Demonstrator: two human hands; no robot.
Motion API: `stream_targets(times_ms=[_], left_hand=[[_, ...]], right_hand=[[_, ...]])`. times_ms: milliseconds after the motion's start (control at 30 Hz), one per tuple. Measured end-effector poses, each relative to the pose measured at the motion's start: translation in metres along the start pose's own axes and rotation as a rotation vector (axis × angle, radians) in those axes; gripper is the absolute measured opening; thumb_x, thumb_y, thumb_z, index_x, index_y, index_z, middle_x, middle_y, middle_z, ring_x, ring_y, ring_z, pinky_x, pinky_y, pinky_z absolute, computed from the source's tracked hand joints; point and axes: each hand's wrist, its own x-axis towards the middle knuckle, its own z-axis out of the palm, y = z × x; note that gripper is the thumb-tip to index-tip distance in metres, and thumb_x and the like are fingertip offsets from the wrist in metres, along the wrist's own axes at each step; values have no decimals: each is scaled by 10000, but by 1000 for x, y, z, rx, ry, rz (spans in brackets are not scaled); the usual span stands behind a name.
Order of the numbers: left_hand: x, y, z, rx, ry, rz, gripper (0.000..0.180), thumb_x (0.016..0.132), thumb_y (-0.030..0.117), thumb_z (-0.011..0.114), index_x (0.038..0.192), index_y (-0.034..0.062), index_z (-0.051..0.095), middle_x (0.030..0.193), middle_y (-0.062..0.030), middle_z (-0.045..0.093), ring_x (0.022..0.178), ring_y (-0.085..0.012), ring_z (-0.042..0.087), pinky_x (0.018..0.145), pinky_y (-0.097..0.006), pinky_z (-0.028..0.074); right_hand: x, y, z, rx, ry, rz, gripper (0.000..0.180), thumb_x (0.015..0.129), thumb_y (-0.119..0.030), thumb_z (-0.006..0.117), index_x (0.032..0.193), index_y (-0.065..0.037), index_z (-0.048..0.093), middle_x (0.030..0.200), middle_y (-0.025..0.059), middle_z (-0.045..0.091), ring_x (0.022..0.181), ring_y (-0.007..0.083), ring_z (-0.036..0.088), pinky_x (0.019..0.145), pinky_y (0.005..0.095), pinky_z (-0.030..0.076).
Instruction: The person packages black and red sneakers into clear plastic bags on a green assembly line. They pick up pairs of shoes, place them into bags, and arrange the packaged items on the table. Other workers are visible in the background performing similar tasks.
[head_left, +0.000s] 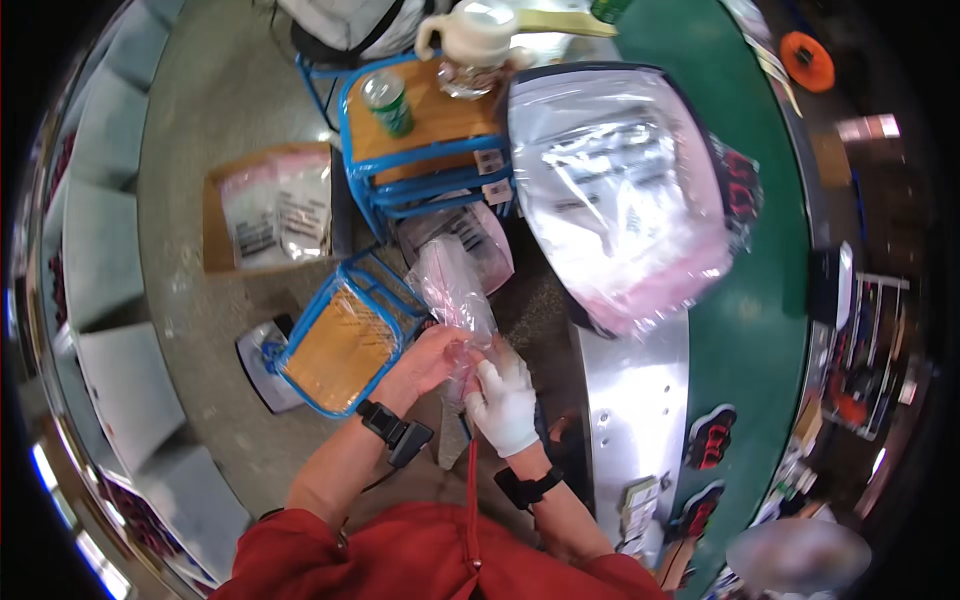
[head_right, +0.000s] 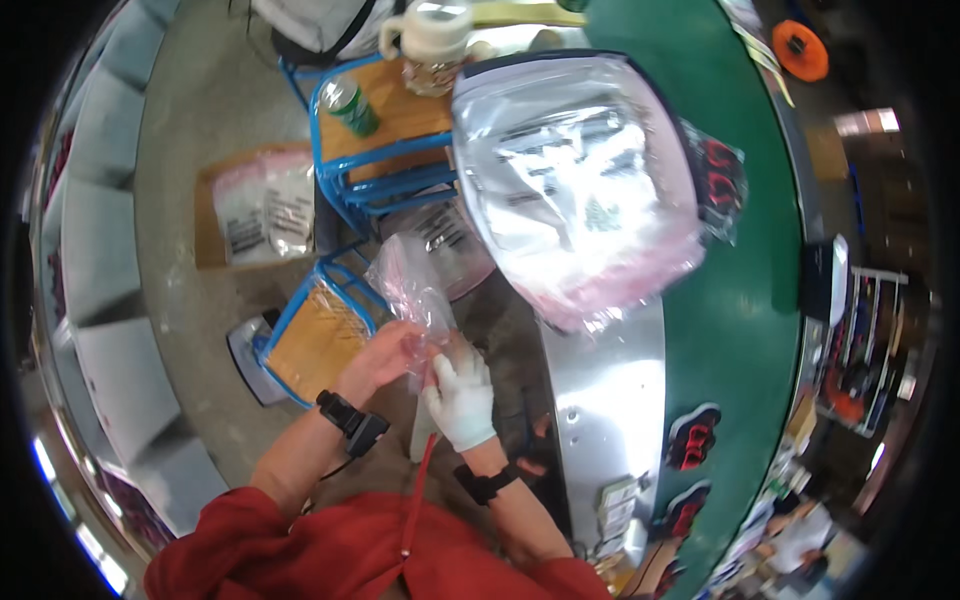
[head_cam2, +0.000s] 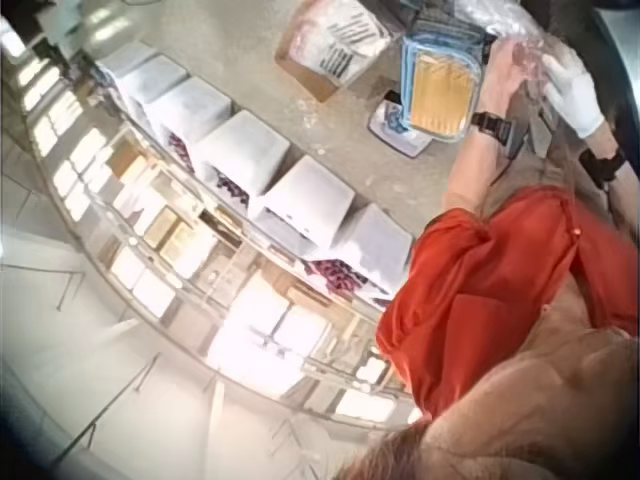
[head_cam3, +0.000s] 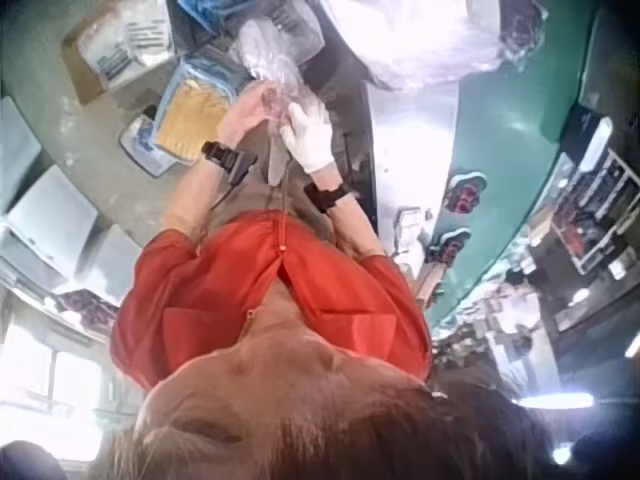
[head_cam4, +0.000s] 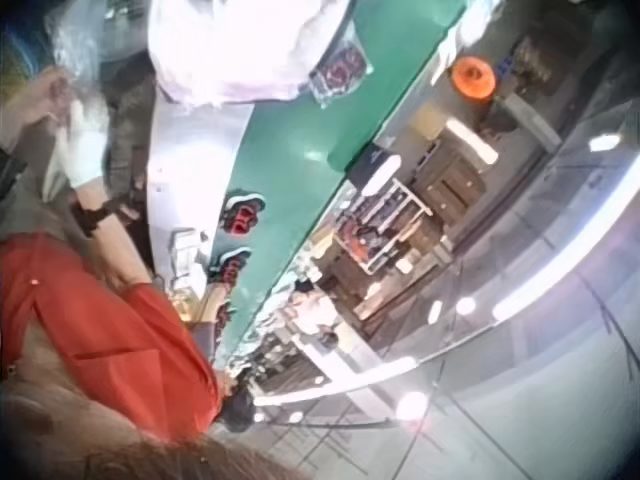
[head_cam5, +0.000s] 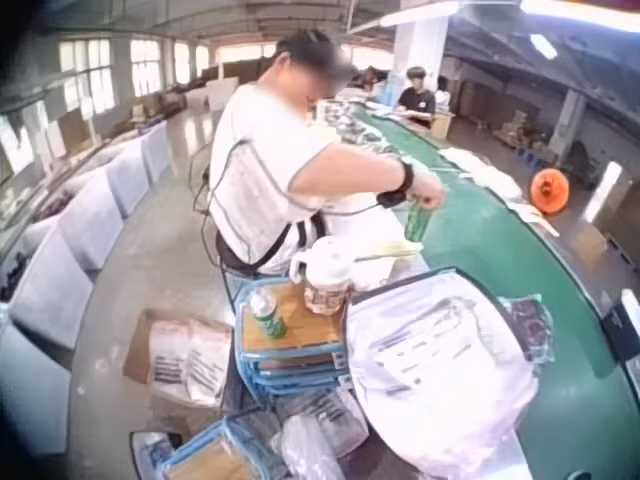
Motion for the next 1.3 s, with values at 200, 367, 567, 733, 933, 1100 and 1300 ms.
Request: stream_targets(times_ms=[200, 367, 567, 733, 933, 1100, 1300], left_hand=[[-61, 20, 78, -11, 246, 91, 79, 808, 110, 531, 788, 37, 554, 732, -37, 541, 654, -166, 533, 620, -309, 464], [-105, 39, 143, 311, 284, 444, 105, 823, 116, 475, 765, 50, 532, 660, 11, 450, 605, -103, 454, 555, -265, 397], [-128, 23, 198, 622, -80, 509, 228, 915, 229, 493, 861, 27, 586, 770, 4, 570, 653, -54, 505, 563, -218, 415], [-125, 13, 240, 744, -129, 474, 290, 926, 296, 546, 914, 12, 605, 822, -20, 606, 681, -54, 525, 589, -232, 443], [-100, -1, 307, 707, -246, 573, 191, 922, 196, 535, 876, 18, 589, 734, 31, 526, 640, -55, 451, 554, -237, 384], [-45, -47, 360, 1063, -346, 721, 197, 932, 188, 519, 790, 54, 543, 659, 70, 408, 580, -33, 325, 494, -234, 282], [-38, -90, 440, 1386, -531, 641, 241, 919, 244, 522, 843, 21, 576, 659, 4, 494, 583, -90, 428, 516, -258, 358]], right_hand=[[-24, -62, -62, 1, 201, 7, 354, 734, -111, 606, 1086, -75, 587, 1223, 203, 490, 1062, 356, 506, 848, 412, 446], [-33, -92, -125, 495, 349, 223, 320, 775, -134, 618, 1071, -32, 550, 1016, 162, 585, 904, 280, 596, 762, 347, 485], [-33, -92, -168, 645, 274, 361, 253, 846, -178, 603, 1010, 0, 530, 789, 74, 590, 730, 127, 575, 675, 272, 468], [-65, -85, -188, 1030, 417, 487, 170, 883, -156, 551, 799, -18, 602, 673, -20, 546, 615, 54, 485, 541, 227, 395], [-121, 11, -206, 548, 901, 591, 158, 808, -102, 564, 682, -12, 534, 541, 77, 498, 534, 150, 527, 522, 307, 420], [-181, 44, -255, 361, 1055, 767, 125, 784, -131, 607, 824, -31, 545, 677, 104, 557, 623, 224, 573, 581, 328, 447], [-170, 39, -329, 6, 1025, 319, 192, 751, -90, 634, 914, -37, 549, 852, 131, 595, 776, 285, 598, 667, 363, 485]])
